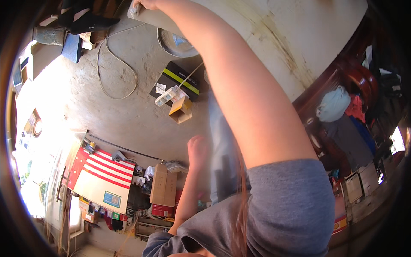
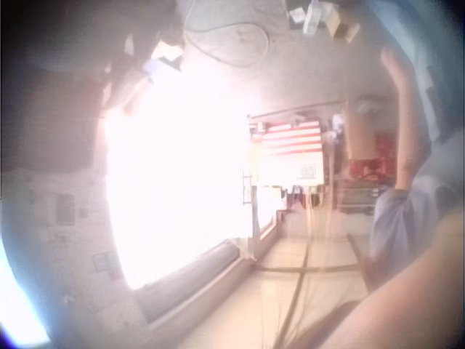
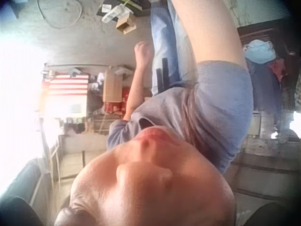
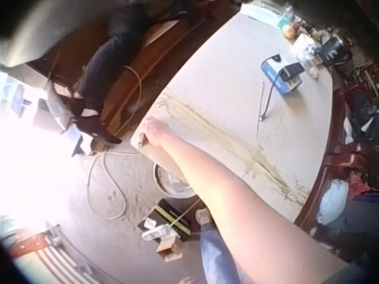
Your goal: The person wipes a white table with a cloth, then wipes a wooden pallet on the floor. They later pick up a dustpan and broom, sweep debris from under the pallet, and move the pallet aside.
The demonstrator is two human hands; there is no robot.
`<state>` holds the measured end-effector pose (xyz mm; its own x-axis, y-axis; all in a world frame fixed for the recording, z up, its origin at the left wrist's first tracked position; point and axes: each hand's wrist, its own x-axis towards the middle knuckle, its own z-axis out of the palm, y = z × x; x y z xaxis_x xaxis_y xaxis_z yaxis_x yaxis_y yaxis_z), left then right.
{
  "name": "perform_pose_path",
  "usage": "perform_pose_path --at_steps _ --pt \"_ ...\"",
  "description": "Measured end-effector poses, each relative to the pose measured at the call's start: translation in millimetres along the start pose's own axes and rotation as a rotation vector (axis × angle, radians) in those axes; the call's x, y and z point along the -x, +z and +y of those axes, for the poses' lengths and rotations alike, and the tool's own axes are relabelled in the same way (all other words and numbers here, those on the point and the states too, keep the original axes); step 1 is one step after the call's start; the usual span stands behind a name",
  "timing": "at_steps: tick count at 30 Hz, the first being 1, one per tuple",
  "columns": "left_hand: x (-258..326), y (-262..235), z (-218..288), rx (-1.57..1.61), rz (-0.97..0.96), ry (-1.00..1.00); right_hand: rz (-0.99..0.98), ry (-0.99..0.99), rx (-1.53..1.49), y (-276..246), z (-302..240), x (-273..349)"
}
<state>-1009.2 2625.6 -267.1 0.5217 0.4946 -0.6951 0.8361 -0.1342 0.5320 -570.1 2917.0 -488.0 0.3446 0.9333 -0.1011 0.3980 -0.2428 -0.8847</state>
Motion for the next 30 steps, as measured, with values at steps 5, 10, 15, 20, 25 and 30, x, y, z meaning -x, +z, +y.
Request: perform_pose_path --at_steps 5,10,15,20,25,30 --pt "3.6 -11.0 -14.1 -0.026 0.016 0.06 -0.064 -0.307 0.303 -9.6 12.0 178.5" --pt "0.5 -31.8 -12.4 -0.1 -0.029 0.123 -0.079 0.041 0.312 -62.6 1.3 395.4" --pt "8.9 -55.1 -17.2 -0.187 -0.074 0.144 0.091 0.433 0.207 -76.8 7.1 557.2" --pt "18.1 -72.9 -28.0 -0.322 -0.168 0.255 0.279 0.763 0.299 -48.2 -15.1 699.0" --pt "21.7 -77.8 -23.1 -0.473 -0.27 0.424 0.851 0.791 -0.04 28.1 -89.3 776.1" --pt "42.2 -40.1 -11.1 -0.45 -0.439 0.684 1.32 0.869 -1.011 92.0 -228.0 877.6"
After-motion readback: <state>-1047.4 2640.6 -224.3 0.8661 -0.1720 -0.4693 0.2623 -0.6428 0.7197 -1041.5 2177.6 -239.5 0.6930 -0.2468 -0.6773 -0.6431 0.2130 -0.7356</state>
